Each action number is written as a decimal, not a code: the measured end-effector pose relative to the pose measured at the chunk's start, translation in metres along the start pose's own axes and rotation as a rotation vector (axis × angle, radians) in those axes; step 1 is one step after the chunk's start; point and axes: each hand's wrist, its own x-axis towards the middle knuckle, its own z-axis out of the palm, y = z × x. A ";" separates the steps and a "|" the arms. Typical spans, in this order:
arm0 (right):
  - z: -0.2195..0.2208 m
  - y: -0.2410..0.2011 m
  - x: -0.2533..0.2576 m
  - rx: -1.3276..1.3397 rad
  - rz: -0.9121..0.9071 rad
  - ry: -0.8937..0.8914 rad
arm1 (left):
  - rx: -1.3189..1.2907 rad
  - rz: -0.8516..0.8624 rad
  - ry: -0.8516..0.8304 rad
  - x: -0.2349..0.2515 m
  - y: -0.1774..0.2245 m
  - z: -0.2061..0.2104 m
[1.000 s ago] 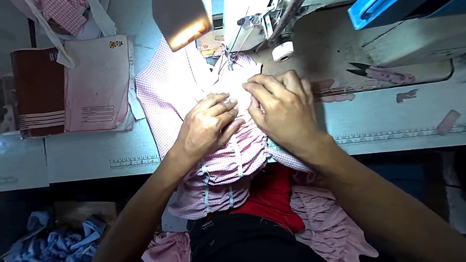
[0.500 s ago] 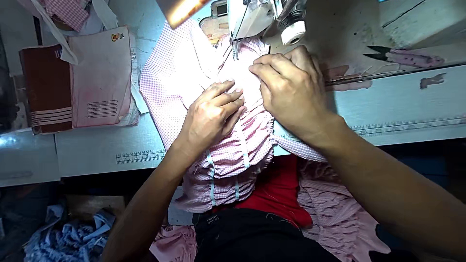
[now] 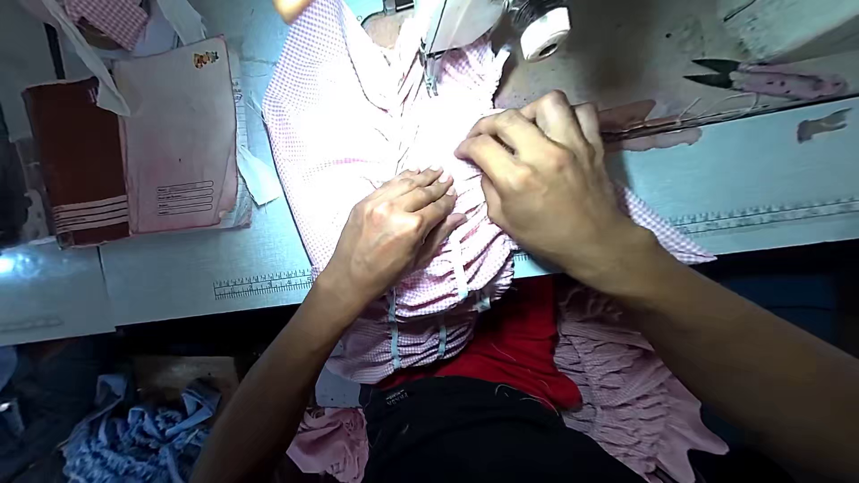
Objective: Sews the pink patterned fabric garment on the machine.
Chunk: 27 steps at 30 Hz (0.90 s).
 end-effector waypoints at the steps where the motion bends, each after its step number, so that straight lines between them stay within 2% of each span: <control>1: 0.000 0.000 0.000 -0.002 -0.008 -0.006 | 0.000 -0.002 -0.002 0.001 0.000 0.000; 8: 0.001 0.007 0.004 -0.059 0.077 -0.047 | -0.009 0.004 -0.001 0.004 -0.002 -0.001; 14: 0.001 0.007 0.004 0.004 -0.033 0.019 | -0.006 -0.003 -0.001 0.005 0.001 -0.001; 18: -0.002 0.007 0.003 -0.012 0.042 -0.030 | -0.012 -0.002 0.011 0.006 0.000 0.000; 23: 0.003 0.006 0.001 0.014 -0.040 0.045 | -0.017 -0.004 0.017 0.005 0.003 0.001; 27: 0.002 0.005 0.003 -0.019 0.028 0.002 | -0.010 -0.021 0.011 0.004 0.005 0.000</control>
